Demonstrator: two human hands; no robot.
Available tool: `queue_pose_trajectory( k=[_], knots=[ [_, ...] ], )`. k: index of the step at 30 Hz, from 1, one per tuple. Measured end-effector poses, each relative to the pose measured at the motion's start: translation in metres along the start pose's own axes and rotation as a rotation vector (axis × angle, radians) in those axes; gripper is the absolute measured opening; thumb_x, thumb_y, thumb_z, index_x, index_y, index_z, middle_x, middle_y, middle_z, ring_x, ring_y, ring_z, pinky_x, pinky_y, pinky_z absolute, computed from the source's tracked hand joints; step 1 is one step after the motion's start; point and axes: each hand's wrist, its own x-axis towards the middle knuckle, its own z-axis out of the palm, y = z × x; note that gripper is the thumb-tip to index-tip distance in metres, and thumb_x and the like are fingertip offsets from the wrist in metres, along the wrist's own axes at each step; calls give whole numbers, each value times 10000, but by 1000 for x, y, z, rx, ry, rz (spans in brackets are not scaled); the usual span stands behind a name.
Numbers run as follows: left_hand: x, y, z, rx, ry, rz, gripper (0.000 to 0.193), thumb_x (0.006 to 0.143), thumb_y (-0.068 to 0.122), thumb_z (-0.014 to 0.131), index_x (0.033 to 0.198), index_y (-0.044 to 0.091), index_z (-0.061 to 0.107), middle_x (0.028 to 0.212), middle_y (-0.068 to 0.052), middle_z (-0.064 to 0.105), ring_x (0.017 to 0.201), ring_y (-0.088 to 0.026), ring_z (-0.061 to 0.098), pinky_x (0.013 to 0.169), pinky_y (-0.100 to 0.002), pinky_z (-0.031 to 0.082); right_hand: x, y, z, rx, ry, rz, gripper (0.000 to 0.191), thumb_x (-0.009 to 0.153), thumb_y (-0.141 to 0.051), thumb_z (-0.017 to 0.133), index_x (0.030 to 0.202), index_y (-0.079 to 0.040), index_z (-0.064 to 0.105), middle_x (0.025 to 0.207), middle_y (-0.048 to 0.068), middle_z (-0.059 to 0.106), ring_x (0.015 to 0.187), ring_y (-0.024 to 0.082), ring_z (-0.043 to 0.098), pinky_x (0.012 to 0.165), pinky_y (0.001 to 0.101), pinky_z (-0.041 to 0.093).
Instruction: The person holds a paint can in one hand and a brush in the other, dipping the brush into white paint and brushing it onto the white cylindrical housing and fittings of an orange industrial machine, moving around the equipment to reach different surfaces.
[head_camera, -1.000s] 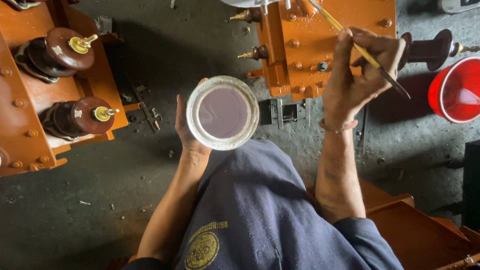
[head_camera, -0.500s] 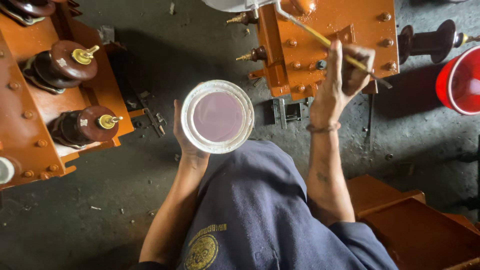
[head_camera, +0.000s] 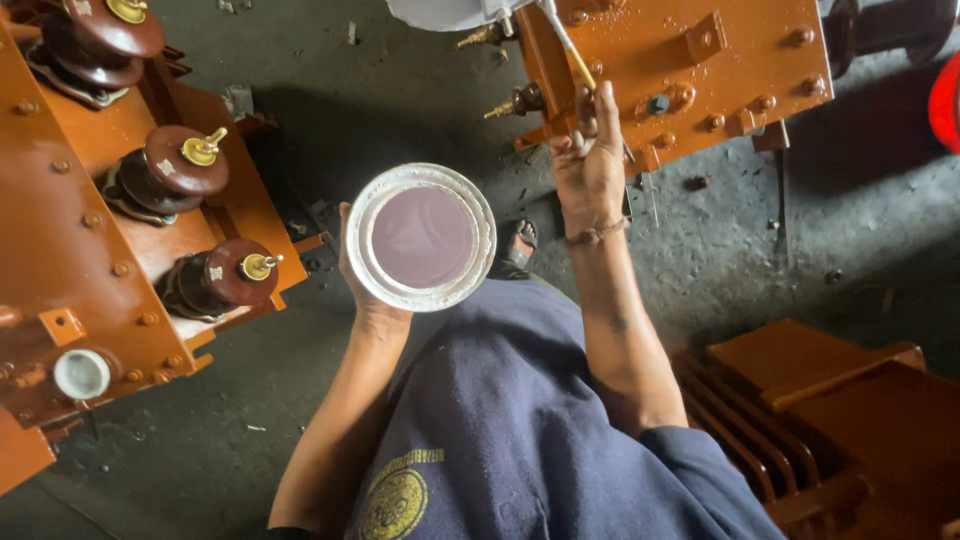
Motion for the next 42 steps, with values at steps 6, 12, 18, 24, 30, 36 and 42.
queue_pose_trajectory(
  k=[6,12,18,24,30,36,42],
  knots=[
    [6,21,-4,-7,-92,-45,555,1092,506,426,1248,47,695,1197,-133,717,1117,-249,694,978,-391,596,-2,8,7,109,42,-17,268,989,-263,730,1197,-102,677,1128,40,751,736,60,686,567,219,524],
    [12,33,-5,3,-98,-71,566,1095,498,424,1261,23,681,1206,-141,712,1113,-258,701,983,-398,602,-6,7,5,79,124,-120,215,961,-251,734,1130,-122,703,1047,42,773,743,64,701,541,221,524],
    [17,37,-3,58,-91,-93,604,1079,529,413,1274,20,672,1215,-150,704,1118,-265,700,983,-403,604,-17,-4,-3,-172,100,-410,196,949,-246,773,1066,-96,725,1006,68,768,749,82,706,511,232,521],
    [22,37,-3,48,-134,-137,617,1071,549,419,1293,29,666,1229,-147,690,1138,-259,690,986,-403,605,-23,-20,-6,-385,161,-554,180,937,-266,786,1020,-126,708,979,91,787,657,70,642,471,205,479],
    [23,37,-7,17,-154,-155,612,1071,553,427,1281,34,673,1216,-152,694,1123,-264,693,967,-398,611,-23,-24,-7,-454,52,-759,128,978,-221,759,1000,-123,680,979,102,769,864,127,730,652,238,511],
    [23,37,-10,-18,-129,-161,601,1069,542,422,1269,35,674,1212,-148,699,1114,-261,705,972,-399,621,-23,-21,-11,-409,-20,-771,110,990,-156,772,996,-89,685,992,78,739,986,185,726,925,329,560],
    [22,35,-14,-54,-144,-162,587,1086,536,431,1281,36,669,1230,-152,695,1129,-268,697,985,-403,608,-18,-28,-8,-413,23,-796,123,962,-178,776,982,-103,680,991,82,756,977,194,740,927,334,577]
  ],
)
